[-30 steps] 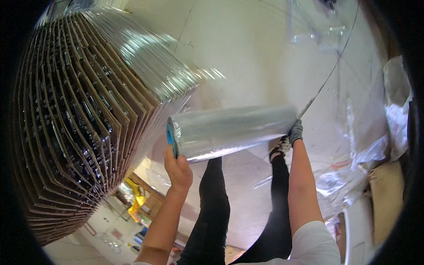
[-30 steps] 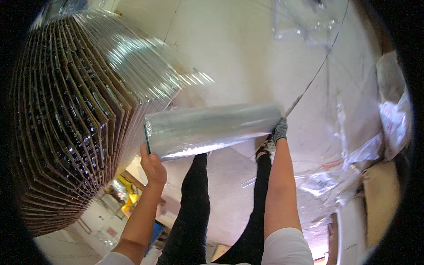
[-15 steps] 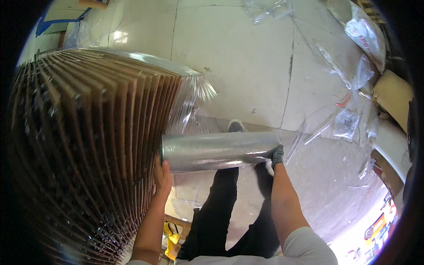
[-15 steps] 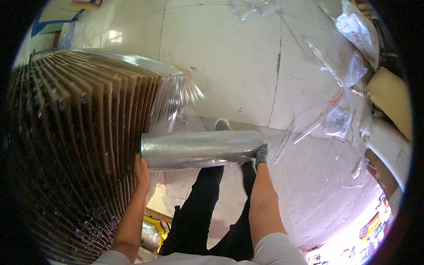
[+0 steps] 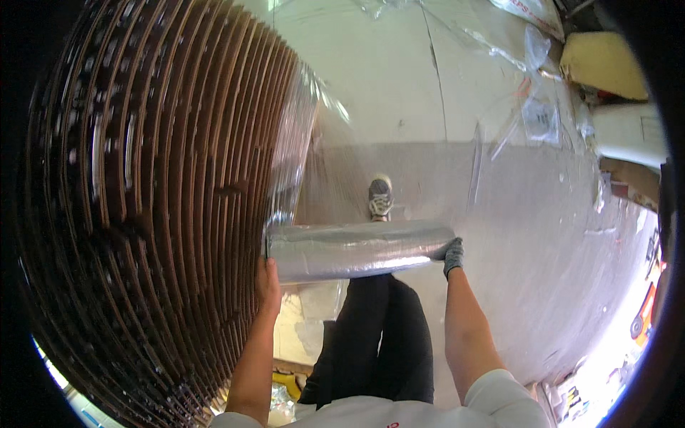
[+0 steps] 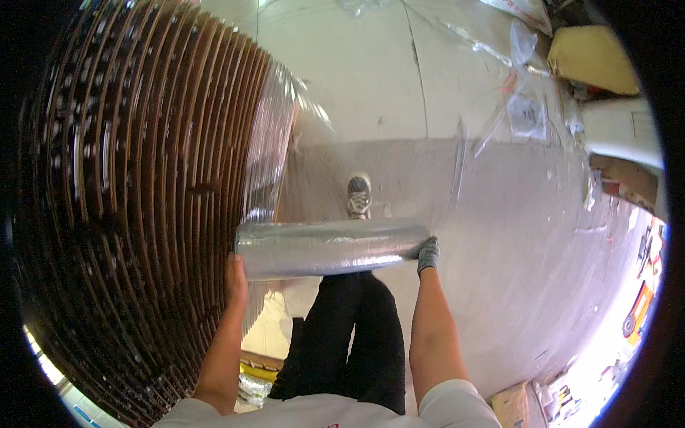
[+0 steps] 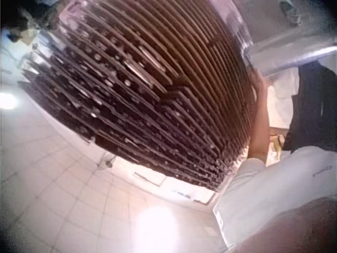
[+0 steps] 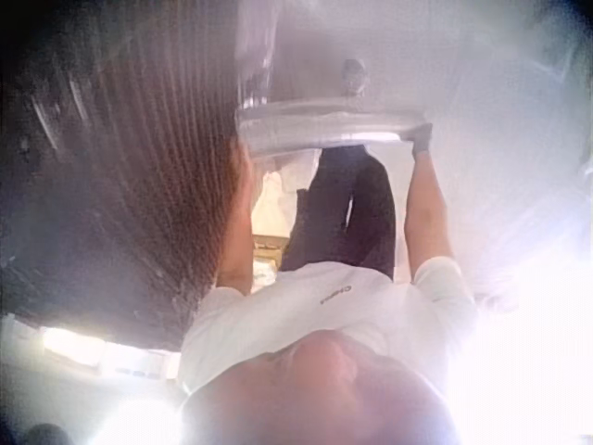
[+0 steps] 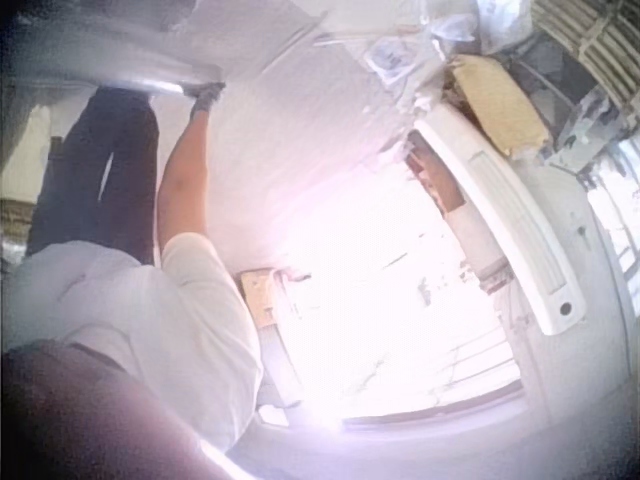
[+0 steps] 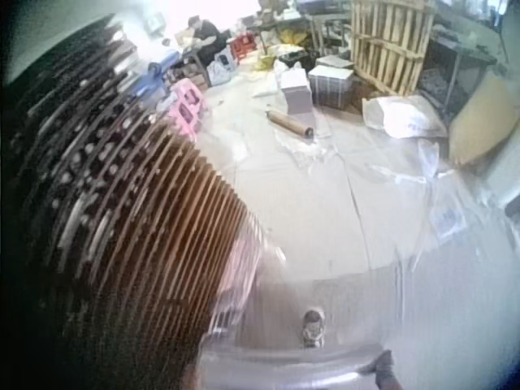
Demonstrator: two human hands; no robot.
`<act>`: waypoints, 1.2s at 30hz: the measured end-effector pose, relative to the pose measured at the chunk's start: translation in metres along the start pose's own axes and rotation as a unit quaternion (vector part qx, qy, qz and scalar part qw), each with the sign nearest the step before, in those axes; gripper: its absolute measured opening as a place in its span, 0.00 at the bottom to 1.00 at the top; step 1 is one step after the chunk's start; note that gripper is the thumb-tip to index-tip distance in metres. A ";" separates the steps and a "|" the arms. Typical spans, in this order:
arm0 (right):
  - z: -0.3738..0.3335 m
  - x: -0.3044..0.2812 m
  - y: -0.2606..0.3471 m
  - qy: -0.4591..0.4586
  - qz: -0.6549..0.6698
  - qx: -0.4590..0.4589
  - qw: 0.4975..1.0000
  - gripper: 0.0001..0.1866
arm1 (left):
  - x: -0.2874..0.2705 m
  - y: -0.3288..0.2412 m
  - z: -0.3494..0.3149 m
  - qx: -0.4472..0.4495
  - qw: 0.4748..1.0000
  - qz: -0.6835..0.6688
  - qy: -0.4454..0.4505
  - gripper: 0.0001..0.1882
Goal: The person wraps a stack of flat cardboard sheets with a roll of clear plastic wrap. They pull the film from the roll and rotate around the stack to enclose it, then tear off the film and continue wrapping. The stack remains on the floor as the wrapping progresses.
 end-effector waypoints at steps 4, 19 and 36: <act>-0.071 -0.053 -0.075 -0.082 -0.030 0.008 0.996 0.37 | -0.032 0.046 -0.061 -0.018 0.999 -0.027 0.013 0.40; -0.234 -0.028 -0.446 0.004 0.204 0.053 0.978 0.37 | -0.214 0.165 -0.278 0.109 0.992 0.067 0.013 0.36; -0.279 -0.039 -0.819 -0.005 0.463 0.032 0.886 0.35 | -0.288 0.270 -0.474 0.459 0.882 0.041 0.097 0.31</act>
Point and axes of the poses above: each hand's wrist, its own z-axis towards the middle knuckle, its own x-axis out of the palm, y = z × x, the point moved 9 cm from there along z, towards the middle knuckle, and after that the axes turned 14 degrees about x, right-handed, at the moved point
